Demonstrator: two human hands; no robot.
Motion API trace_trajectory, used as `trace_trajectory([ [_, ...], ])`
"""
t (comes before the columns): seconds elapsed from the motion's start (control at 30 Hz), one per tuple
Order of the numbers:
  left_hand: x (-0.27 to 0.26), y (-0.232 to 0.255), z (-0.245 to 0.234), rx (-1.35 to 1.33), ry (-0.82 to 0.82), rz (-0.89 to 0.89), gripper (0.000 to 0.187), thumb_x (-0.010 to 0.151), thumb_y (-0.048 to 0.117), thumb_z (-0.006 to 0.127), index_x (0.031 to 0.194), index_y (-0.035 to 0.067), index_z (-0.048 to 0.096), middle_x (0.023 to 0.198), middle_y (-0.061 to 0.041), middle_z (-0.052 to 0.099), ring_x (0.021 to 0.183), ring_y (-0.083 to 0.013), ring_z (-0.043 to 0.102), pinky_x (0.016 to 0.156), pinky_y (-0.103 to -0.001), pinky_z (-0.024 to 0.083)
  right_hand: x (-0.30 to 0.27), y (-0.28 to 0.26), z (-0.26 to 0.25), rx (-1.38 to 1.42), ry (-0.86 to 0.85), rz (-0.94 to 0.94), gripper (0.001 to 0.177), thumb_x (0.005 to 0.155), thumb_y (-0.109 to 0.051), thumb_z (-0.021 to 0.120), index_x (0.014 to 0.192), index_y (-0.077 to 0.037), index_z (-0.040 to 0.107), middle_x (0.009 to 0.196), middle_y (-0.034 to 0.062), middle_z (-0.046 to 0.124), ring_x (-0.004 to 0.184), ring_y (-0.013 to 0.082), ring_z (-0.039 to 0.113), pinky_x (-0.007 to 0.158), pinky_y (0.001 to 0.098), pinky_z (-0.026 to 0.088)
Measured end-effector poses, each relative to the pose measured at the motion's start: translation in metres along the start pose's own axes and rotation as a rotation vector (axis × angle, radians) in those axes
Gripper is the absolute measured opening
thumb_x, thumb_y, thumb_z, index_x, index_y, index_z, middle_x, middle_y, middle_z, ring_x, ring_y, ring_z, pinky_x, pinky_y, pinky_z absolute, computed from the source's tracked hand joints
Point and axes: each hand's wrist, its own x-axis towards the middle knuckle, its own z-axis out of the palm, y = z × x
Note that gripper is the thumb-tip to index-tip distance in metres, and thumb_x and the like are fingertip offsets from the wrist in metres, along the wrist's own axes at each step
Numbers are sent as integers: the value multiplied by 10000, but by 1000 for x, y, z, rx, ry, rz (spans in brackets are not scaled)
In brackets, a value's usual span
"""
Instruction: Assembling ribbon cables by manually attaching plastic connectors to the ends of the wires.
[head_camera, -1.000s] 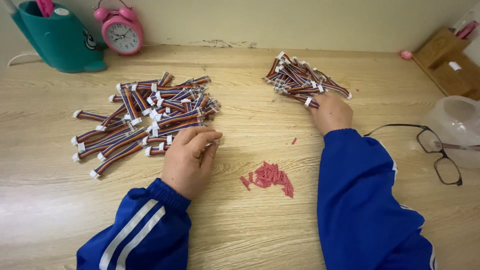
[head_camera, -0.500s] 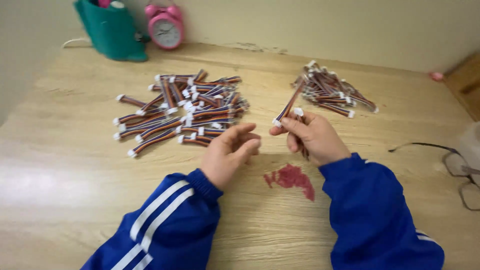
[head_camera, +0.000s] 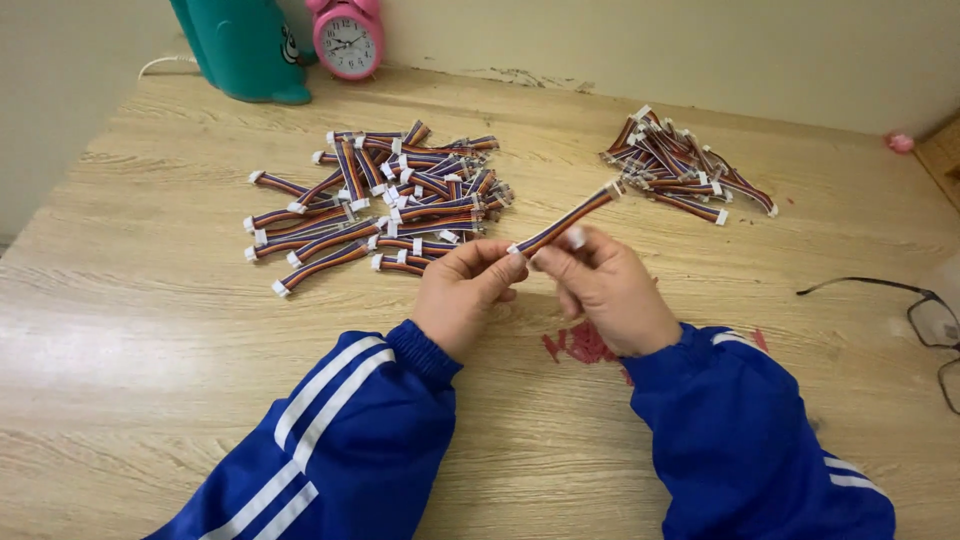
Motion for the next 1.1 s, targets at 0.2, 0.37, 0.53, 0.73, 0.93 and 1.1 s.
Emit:
trace_trajectory([
  [0.2,-4,10,1,-75,-105,-49,214,831,103,754,983,-26,676,846,-170,729,807,-224,734,641,-243,602,5,-10,-10,54,181,-128,155,930,-183,693,1012,-56,660,749,65,609,385,23,408,335,136,332],
  [0.37,-3,8,-2,-181,-124,-95,227,859,99,723,1031,-31,651,848,-187,724,767,-231,737,625,-258,616,8,-8,-12,73,248,-176,96,929,-122,693,902,-47,638,727,95,619,378,11,386,337,123,319],
  [0.53,-2,6,-1,-253,-111,-131,242,880,133,708,1052,-24,644,855,-187,722,760,-231,736,635,-278,622,7,-8,-10,42,260,-180,113,922,-104,701,872,-31,630,714,111,627,378,7,382,335,126,315],
  [0.73,9,-2,-9,-208,-101,-142,234,901,138,685,1067,-23,650,867,-189,723,761,-227,734,639,-274,623,8,-5,-23,-72,259,-302,170,934,-121,695,1079,-48,646,719,32,568,451,12,467,387,138,388],
  [0.93,13,-4,-11,-189,-94,-141,235,898,133,689,1071,-22,656,867,-181,719,756,-223,731,635,-273,626,10,-7,-30,-289,300,-366,167,946,-164,729,1057,-42,699,794,32,628,739,49,528,660,195,469],
  [1.1,15,-8,-16,-220,-85,-118,236,900,139,684,1077,-15,654,875,-183,718,757,-219,726,638,-276,626,12,4,-38,-277,289,-272,123,952,-160,719,897,-55,688,720,71,659,634,62,542,572,201,449],
])
